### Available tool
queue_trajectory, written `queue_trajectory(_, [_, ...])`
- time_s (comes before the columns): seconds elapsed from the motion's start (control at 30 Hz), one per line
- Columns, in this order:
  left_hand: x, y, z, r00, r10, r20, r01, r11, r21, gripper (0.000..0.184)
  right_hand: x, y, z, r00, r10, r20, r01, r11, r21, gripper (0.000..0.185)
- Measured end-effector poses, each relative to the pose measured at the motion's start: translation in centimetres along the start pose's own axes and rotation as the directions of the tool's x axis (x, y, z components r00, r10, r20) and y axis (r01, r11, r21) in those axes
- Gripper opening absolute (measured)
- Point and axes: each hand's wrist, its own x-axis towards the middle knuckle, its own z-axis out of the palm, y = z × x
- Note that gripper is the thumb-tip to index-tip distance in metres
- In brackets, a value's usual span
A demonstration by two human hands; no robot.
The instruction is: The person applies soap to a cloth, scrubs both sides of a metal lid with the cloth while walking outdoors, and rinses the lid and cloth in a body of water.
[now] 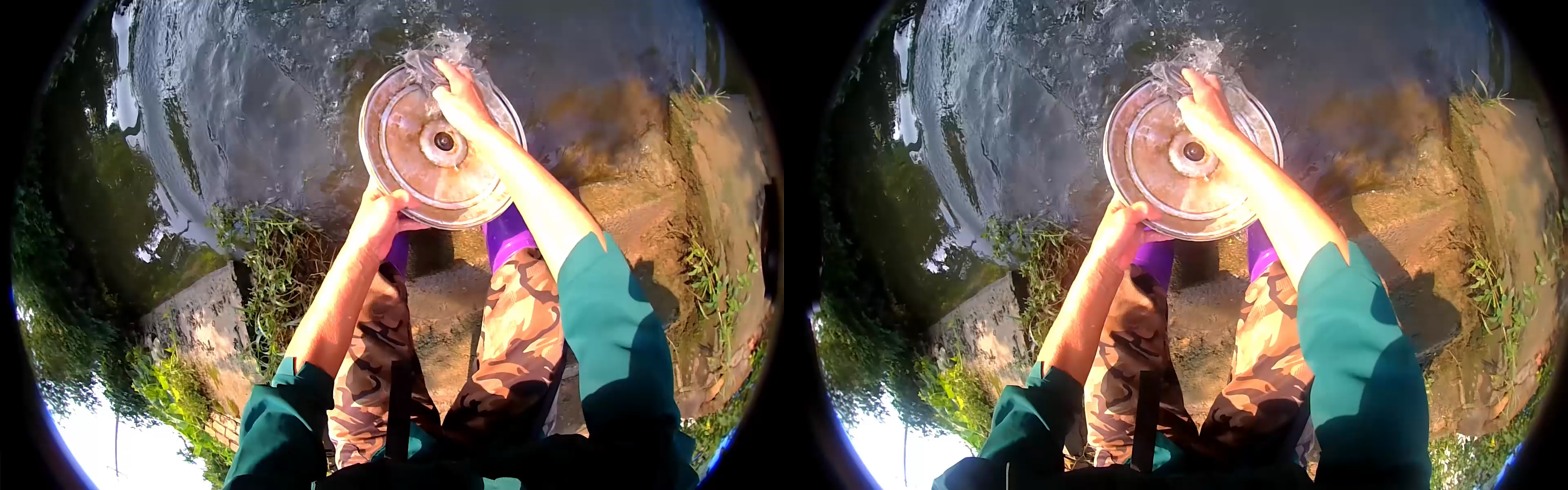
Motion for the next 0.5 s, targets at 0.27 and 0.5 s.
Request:
queue_trajectory(0.27, [1.5, 2.7, -2.4, 0.988, 0.151, 0.014, -0.151, 0.988, -0.029, 0.047, -6.0, -7.9, 1.3, 0.849, -0.187, 0.495, -0.051, 0.902, 0.428, 0.029])
queue_trajectory(0.5, [-1.2, 1.3, -3.5, 0.989, 0.149, 0.016, -0.147, 0.985, -0.087, 0.053, -1.2, -1.4, -7.2, 0.903, -0.184, 0.387, 0.326, 0.882, -0.341, 0.029])
